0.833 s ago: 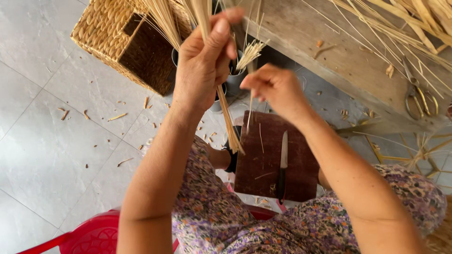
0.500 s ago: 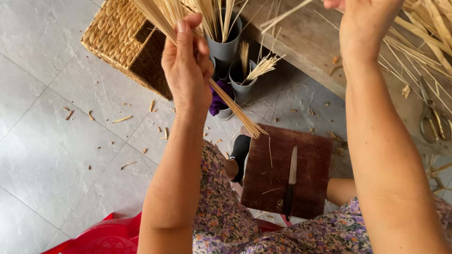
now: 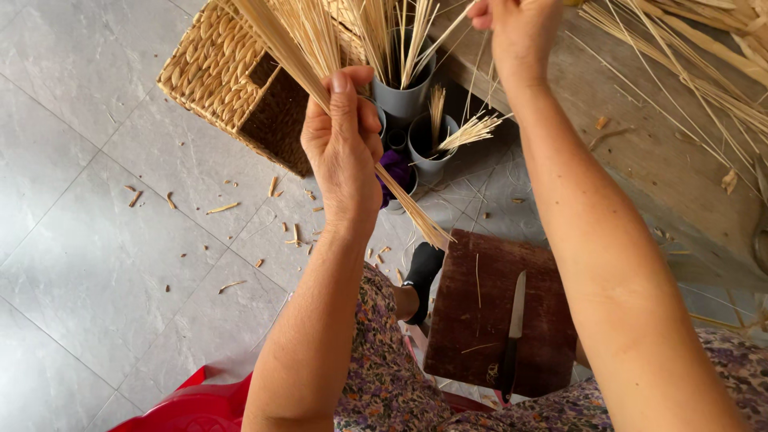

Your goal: The person sits on a low chair holding a bundle of thin bamboo sticks across their lap and trims the ends with a small knife, pulling out individual sticks to cut and returning them to the bundle. They occasionally use scissors on the workbench and set trimmed sticks into a container.

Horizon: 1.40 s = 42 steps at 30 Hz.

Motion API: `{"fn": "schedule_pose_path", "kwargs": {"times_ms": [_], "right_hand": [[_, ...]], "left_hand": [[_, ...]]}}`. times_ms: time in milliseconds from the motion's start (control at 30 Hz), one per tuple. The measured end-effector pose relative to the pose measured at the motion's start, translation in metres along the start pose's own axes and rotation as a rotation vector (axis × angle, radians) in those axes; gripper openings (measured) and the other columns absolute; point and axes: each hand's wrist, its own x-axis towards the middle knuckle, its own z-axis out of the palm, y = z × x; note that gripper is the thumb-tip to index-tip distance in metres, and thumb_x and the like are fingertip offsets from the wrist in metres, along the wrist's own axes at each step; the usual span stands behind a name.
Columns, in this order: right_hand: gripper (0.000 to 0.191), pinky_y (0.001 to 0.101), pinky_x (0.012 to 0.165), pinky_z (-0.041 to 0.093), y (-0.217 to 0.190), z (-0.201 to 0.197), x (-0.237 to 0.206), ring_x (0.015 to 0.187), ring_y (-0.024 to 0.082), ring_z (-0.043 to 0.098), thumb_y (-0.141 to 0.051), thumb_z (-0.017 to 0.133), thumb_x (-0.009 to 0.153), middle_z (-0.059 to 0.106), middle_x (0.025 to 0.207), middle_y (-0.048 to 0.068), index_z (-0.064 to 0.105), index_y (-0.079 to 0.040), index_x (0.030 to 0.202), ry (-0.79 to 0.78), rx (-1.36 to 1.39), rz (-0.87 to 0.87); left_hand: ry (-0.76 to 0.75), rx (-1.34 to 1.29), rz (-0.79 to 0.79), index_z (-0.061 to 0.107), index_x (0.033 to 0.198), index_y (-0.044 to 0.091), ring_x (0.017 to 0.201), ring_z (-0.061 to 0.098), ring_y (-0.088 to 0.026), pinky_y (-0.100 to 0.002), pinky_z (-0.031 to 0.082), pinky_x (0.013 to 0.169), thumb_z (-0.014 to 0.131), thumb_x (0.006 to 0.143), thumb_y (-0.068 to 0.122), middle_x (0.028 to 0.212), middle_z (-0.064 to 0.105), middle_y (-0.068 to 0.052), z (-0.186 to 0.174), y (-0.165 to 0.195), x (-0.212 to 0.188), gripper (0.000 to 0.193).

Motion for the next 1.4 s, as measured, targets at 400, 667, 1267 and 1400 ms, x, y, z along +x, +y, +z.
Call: {"fn": "schedule_pose_path", "kwargs": {"times_ms": [400, 667, 1267, 1400], "right_hand": [[0.02, 0.021, 0.056, 0.059, 0.028, 0.013, -0.046, 0.068, 0.01, 0.071, -0.006, 0.06, 0.102, 0.075, 0.095, 0.01, 0.073, 0.0, 0.115, -0.26, -0.183, 0.557], [0.021, 0.035, 0.08, 0.059, 0.062, -0.024, -0.005, 0.091, 0.022, 0.075, -0.012, 0.071, 0.095, 0.078, 0.101, 0.014, 0.075, -0.002, 0.113, 0.059, -0.601, 0.343], [0.091, 0.0487, 0.086, 0.057, 0.095, 0.058, 0.072, 0.117, 0.046, 0.057, -0.049, 0.08, 0.086, 0.038, 0.138, 0.026, 0.035, 0.006, 0.143, -0.073, -0.927, 0.6], [0.048, 0.0449, 0.089, 0.058, 0.117, 0.047, 0.082, 0.113, 0.039, 0.066, -0.023, 0.074, 0.091, 0.057, 0.132, 0.025, 0.057, 0.0, 0.129, -0.053, -0.896, 0.615]], "left_hand": [[0.034, 0.025, -0.053, 0.07, 0.112, 0.007, 0.057, 0.037, -0.003, -0.021, 0.028, 0.047, 0.056, 0.11, 0.034, 0.072, 0.051, 0.004, 0.003, 0.001, -0.003, 0.03], [-0.019, 0.045, -0.048, 0.068, 0.111, 0.007, 0.057, 0.038, -0.005, -0.022, 0.03, 0.048, 0.054, 0.111, 0.033, 0.07, 0.049, 0.004, 0.015, 0.001, -0.014, 0.029], [-0.076, 0.196, -0.267, 0.069, 0.109, 0.006, 0.058, 0.036, -0.004, -0.022, 0.028, 0.051, 0.053, 0.11, 0.032, 0.066, 0.048, 0.004, 0.025, -0.01, 0.003, 0.031], [-0.081, 0.179, -0.277, 0.069, 0.109, 0.006, 0.059, 0.036, -0.003, -0.022, 0.027, 0.051, 0.053, 0.11, 0.033, 0.066, 0.048, 0.004, 0.022, -0.009, 0.005, 0.032]]}}
